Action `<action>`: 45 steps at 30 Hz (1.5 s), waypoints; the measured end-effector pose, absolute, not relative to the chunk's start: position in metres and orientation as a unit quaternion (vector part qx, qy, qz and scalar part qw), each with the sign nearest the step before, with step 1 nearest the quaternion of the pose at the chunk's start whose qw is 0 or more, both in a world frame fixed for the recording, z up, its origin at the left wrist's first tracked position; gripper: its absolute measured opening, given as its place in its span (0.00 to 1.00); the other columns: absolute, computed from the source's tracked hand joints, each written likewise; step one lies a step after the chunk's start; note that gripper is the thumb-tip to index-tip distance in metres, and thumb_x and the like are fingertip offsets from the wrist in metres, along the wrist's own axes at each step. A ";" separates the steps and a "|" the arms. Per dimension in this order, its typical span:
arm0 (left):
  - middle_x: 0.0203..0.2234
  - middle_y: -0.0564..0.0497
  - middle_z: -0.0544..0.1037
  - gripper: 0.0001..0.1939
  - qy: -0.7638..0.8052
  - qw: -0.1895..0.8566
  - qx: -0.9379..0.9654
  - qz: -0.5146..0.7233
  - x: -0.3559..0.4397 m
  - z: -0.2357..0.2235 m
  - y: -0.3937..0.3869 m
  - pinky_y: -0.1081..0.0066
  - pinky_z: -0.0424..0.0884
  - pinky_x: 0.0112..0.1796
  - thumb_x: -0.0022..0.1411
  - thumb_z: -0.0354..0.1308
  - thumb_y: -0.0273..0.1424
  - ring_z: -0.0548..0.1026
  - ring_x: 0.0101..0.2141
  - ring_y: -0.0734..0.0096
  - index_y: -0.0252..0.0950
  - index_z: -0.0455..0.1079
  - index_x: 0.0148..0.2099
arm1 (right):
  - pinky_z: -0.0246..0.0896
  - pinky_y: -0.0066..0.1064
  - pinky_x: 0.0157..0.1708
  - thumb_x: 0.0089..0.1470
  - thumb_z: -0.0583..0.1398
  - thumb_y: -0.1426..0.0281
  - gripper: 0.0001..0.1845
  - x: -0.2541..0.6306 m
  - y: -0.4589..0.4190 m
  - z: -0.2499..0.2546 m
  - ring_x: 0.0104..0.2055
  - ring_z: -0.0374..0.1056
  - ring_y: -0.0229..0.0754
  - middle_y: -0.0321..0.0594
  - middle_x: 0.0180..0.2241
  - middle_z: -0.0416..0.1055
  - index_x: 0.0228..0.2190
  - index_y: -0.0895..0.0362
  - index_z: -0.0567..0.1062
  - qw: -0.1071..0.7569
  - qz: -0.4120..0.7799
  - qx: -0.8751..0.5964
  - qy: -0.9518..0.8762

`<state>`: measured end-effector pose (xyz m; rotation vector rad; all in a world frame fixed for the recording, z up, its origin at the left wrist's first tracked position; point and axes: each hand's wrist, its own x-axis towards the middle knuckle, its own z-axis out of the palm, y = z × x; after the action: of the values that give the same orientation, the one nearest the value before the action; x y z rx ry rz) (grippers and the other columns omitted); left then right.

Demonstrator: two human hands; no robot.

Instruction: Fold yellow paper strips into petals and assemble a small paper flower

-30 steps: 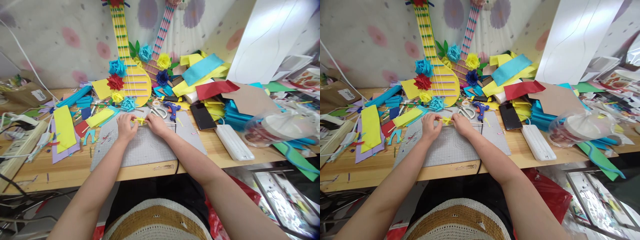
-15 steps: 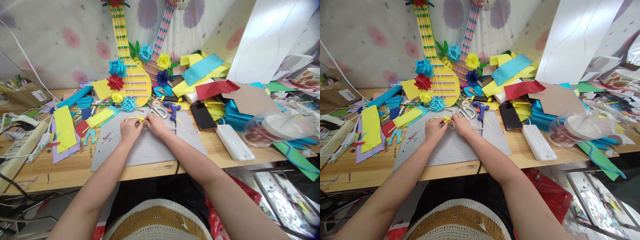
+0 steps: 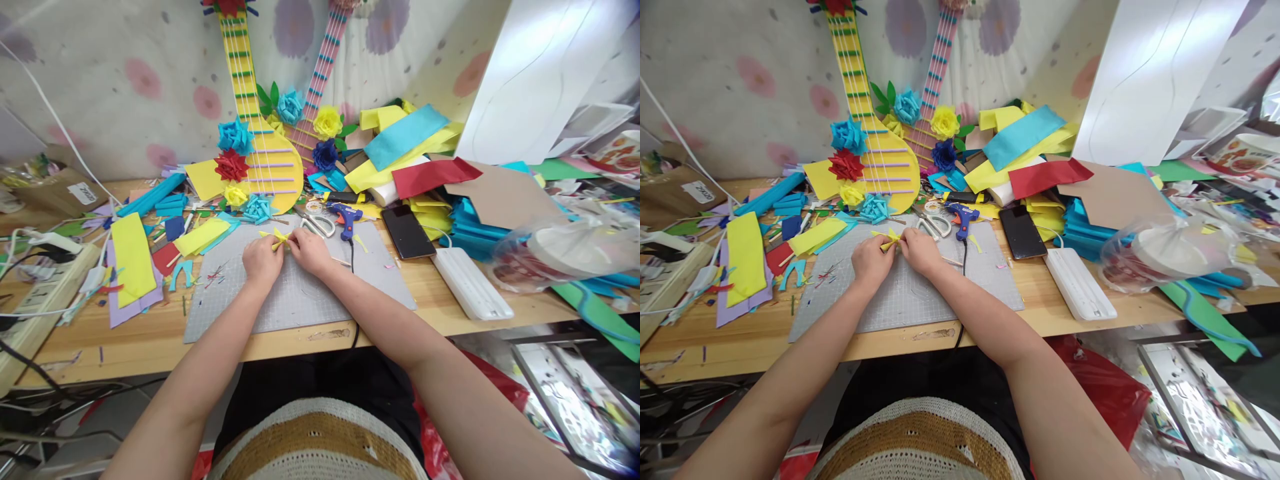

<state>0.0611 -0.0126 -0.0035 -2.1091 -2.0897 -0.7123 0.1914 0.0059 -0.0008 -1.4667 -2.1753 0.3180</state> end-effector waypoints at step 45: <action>0.34 0.47 0.79 0.14 -0.713 -0.044 -0.669 -0.208 0.063 -0.003 -0.012 0.68 0.62 0.33 0.56 0.49 0.38 0.75 0.36 0.62 0.39 0.73 0.37 | 0.57 0.32 0.35 0.62 0.45 0.67 0.15 0.187 0.005 -0.003 0.40 0.69 0.45 0.47 0.42 0.71 0.42 0.59 0.67 0.129 0.066 -0.535 -0.832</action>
<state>0.0631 -0.0115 -0.0026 -2.1618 -2.3041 -0.6720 0.1873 0.0049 -0.0027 -1.5565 -2.4198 0.1915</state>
